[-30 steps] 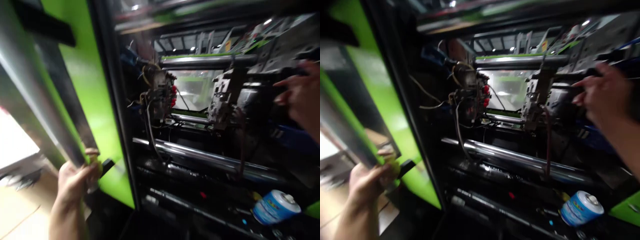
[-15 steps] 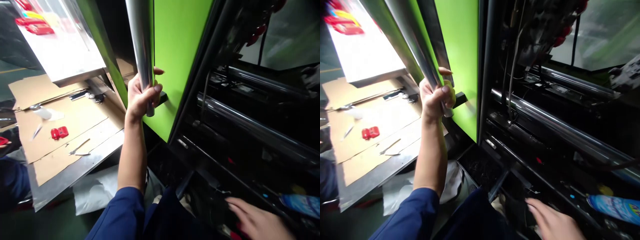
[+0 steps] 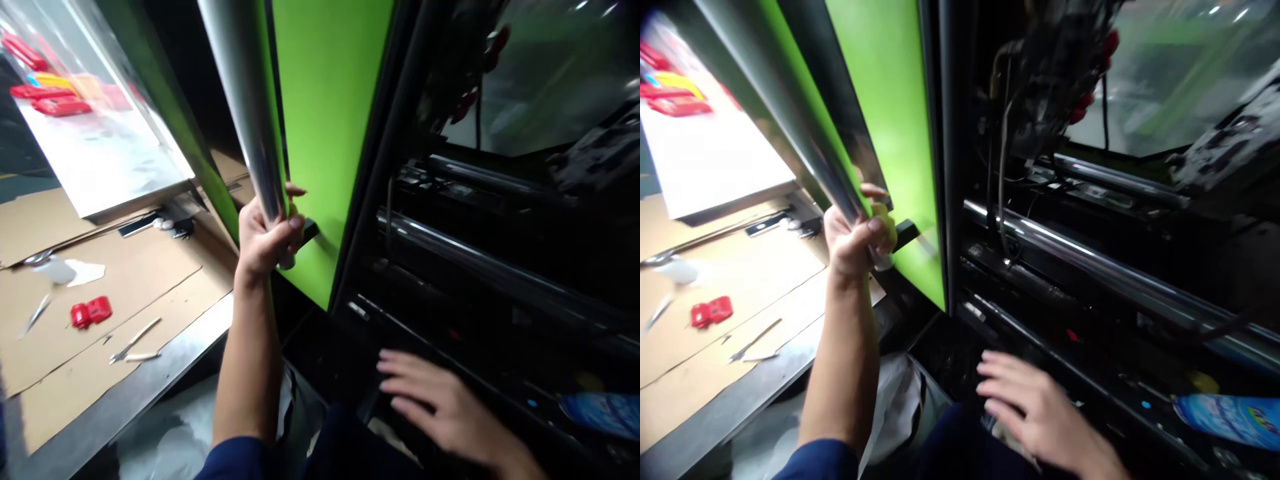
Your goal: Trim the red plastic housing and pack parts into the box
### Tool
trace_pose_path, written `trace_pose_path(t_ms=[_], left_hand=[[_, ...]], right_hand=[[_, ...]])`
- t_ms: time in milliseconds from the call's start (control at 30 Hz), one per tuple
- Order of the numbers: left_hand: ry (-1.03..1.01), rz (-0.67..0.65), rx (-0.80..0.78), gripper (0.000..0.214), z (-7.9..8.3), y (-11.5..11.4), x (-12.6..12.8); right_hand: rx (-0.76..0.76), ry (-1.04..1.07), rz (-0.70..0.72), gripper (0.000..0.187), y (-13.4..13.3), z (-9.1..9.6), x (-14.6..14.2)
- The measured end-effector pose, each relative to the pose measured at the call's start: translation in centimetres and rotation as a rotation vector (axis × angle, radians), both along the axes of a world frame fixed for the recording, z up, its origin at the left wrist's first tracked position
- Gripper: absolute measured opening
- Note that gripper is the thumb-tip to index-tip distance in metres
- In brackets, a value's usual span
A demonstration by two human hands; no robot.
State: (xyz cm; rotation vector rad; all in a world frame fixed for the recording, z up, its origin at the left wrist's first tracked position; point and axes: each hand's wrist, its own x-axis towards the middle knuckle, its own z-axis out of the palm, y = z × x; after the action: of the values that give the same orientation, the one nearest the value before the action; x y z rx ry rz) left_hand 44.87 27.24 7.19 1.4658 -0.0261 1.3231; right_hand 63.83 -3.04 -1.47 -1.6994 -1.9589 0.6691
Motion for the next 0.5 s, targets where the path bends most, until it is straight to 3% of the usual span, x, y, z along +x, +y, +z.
trace_pose_path(t_ms=[100, 167, 200, 267, 333, 500], left_hand=[[0.077, 0.098, -0.07, 0.039, -0.2, 0.0, -0.7], [0.104, 0.162, -0.077, 0.037, -0.2, -0.3, -1.0], [0.108, 0.215, -0.071, 0.034, -0.1, -0.6, -1.1], [0.116, 0.352, -0.075, 0.031, 0.2, -1.2, -1.2], [0.151, 0.466, -0.152, 0.034, 0.4, -1.9, -1.2], [0.193, 0.525, -0.391, 0.06, -0.3, -2.0, -1.6]], right_hand=[[0.594, -0.031, -0.445, 0.031, 4.6, 6.4, 6.9], [0.857, 0.156, -0.693, 0.036, 9.1, 10.4, 11.6], [0.9, 0.25, -0.732, 0.045, 11.7, 12.1, 14.0], [0.899, 0.334, -0.746, 0.063, 16.9, 14.5, 18.7], [0.852, 0.359, -0.78, 0.075, 21.8, 15.6, 23.1], [0.636, 0.433, -0.9, 0.069, 30.6, 15.0, 32.1]])
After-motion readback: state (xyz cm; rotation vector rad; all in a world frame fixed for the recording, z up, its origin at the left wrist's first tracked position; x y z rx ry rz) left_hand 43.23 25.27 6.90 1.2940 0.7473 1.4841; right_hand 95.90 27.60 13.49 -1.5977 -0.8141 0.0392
